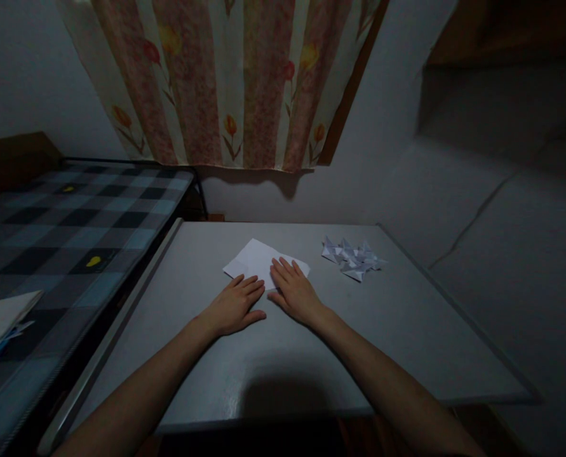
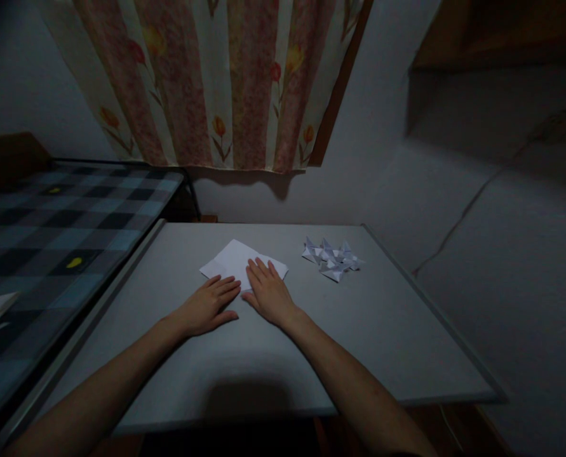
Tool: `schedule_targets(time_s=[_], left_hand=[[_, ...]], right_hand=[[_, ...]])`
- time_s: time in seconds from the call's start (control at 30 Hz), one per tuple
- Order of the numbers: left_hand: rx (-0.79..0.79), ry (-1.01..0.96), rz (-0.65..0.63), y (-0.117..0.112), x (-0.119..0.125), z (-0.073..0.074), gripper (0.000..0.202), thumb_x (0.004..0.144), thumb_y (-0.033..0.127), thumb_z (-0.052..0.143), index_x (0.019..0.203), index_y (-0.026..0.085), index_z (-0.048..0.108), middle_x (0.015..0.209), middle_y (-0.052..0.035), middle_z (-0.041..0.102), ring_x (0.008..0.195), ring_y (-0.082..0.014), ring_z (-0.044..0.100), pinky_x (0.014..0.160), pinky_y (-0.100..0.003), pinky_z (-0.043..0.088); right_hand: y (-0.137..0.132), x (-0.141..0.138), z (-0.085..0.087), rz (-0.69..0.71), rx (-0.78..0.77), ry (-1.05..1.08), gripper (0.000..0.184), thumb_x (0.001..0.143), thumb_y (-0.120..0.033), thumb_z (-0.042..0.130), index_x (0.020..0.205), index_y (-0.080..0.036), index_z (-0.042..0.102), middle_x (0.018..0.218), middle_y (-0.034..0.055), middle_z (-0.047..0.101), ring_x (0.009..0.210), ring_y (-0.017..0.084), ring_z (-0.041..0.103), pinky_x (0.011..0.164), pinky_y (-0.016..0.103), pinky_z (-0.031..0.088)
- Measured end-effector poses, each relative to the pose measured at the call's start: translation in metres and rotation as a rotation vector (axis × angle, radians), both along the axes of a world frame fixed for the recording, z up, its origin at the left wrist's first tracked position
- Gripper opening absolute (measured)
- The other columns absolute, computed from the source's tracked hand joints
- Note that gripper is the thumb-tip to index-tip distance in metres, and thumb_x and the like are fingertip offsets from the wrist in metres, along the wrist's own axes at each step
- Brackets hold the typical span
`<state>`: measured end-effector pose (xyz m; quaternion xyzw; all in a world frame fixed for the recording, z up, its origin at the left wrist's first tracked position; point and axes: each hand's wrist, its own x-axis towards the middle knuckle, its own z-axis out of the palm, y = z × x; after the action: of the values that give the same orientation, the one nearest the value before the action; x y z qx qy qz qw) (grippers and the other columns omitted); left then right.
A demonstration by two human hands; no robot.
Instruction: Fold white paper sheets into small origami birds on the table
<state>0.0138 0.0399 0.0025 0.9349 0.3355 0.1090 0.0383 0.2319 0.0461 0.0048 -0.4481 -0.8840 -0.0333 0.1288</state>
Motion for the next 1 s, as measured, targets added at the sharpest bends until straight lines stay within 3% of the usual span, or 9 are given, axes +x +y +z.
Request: schedule_targets(time_s=[0.1, 0.23, 0.4, 0.57, 0.63, 0.7, 0.8, 0.9, 1.0], left_hand=[[-0.021, 0.012, 0.011, -0.003, 0.005, 0.002, 0.063, 0.090, 0.057, 0.040, 0.135, 0.013, 0.044, 0.138, -0.0141, 0.049, 0.131, -0.0279, 0.041, 0.110, -0.047, 0.028], [-0.039, 0.010, -0.006, -0.005, 0.004, 0.003, 0.066, 0.089, 0.060, 0.039, 0.136, 0.015, 0.044, 0.138, -0.0140, 0.050, 0.130, -0.0286, 0.042, 0.109, -0.047, 0.028], [-0.080, 0.013, -0.029, -0.003, -0.006, 0.001, 0.068, 0.089, 0.061, 0.037, 0.140, 0.016, 0.039, 0.142, -0.0137, 0.045, 0.134, -0.0280, 0.037, 0.110, -0.046, 0.027], [-0.120, -0.010, -0.062, -0.003, -0.015, 0.002, 0.066, 0.090, 0.060, 0.038, 0.143, 0.022, 0.034, 0.145, -0.0096, 0.043, 0.135, -0.0266, 0.036, 0.110, -0.046, 0.028], [-0.134, -0.022, -0.075, -0.004, -0.016, 0.003, 0.065, 0.089, 0.058, 0.041, 0.144, 0.025, 0.031, 0.146, -0.0074, 0.042, 0.136, -0.0271, 0.035, 0.109, -0.047, 0.029], [-0.141, -0.042, -0.076, -0.005, -0.017, 0.004, 0.061, 0.090, 0.051, 0.044, 0.144, 0.027, 0.031, 0.145, -0.0060, 0.043, 0.135, -0.0271, 0.036, 0.108, -0.047, 0.030], [-0.123, -0.087, -0.062, -0.004, -0.020, 0.005, 0.058, 0.088, 0.031, 0.047, 0.143, 0.026, 0.032, 0.144, -0.0051, 0.045, 0.133, -0.0247, 0.039, 0.109, -0.046, 0.031], [-0.076, -0.110, -0.026, 0.001, -0.028, 0.004, 0.070, 0.075, 0.014, 0.047, 0.143, 0.024, 0.032, 0.145, -0.0054, 0.042, 0.133, -0.0242, 0.038, 0.110, -0.047, 0.029], [-0.012, -0.125, 0.053, 0.008, -0.038, 0.000, 0.077, 0.067, 0.009, 0.047, 0.142, 0.022, 0.034, 0.145, -0.0076, 0.042, 0.133, -0.0257, 0.038, 0.111, -0.050, 0.027]], right_hand=[[-0.005, -0.006, -0.005, 0.110, -0.159, -0.051, 0.075, 0.091, -0.055, 0.041, 0.143, -0.002, 0.030, 0.151, 0.0207, 0.027, 0.142, 0.030, 0.019, 0.116, 0.047, 0.017], [-0.005, -0.002, -0.006, 0.127, -0.280, -0.091, 0.085, 0.089, -0.065, 0.033, 0.146, -0.002, 0.024, 0.153, 0.0208, 0.020, 0.143, 0.029, 0.014, 0.116, 0.047, 0.013], [-0.005, 0.007, 0.000, 0.040, -0.345, -0.115, 0.095, 0.085, -0.073, 0.029, 0.147, -0.001, 0.019, 0.154, 0.0215, 0.013, 0.144, 0.031, 0.008, 0.116, 0.050, 0.009], [-0.007, 0.008, 0.001, -0.091, -0.373, -0.115, 0.101, 0.083, -0.075, 0.030, 0.146, 0.003, 0.018, 0.153, 0.0252, 0.011, 0.143, 0.035, 0.006, 0.116, 0.049, 0.013], [-0.008, 0.008, 0.001, -0.115, -0.368, -0.102, 0.100, 0.082, -0.076, 0.032, 0.148, -0.002, 0.017, 0.154, 0.0240, 0.011, 0.143, 0.037, 0.004, 0.115, 0.050, 0.013], [-0.008, 0.009, 0.002, -0.100, -0.374, -0.082, 0.095, 0.080, -0.077, 0.034, 0.150, -0.015, 0.018, 0.155, 0.0192, 0.009, 0.142, 0.040, 0.002, 0.114, 0.053, 0.013], [-0.008, 0.011, 0.004, -0.053, -0.413, -0.067, 0.088, 0.077, -0.079, 0.037, 0.149, -0.030, 0.020, 0.157, 0.0125, 0.004, 0.141, 0.043, -0.001, 0.112, 0.057, 0.011], [-0.006, 0.015, 0.006, -0.029, -0.436, -0.069, 0.085, 0.077, -0.078, 0.040, 0.148, -0.034, 0.021, 0.158, 0.0106, 0.001, 0.141, 0.043, -0.001, 0.112, 0.057, 0.010], [-0.003, 0.019, 0.006, 0.009, -0.444, -0.084, 0.081, 0.079, -0.075, 0.043, 0.147, -0.036, 0.023, 0.158, 0.0080, 0.001, 0.142, 0.041, 0.001, 0.112, 0.056, 0.009]])
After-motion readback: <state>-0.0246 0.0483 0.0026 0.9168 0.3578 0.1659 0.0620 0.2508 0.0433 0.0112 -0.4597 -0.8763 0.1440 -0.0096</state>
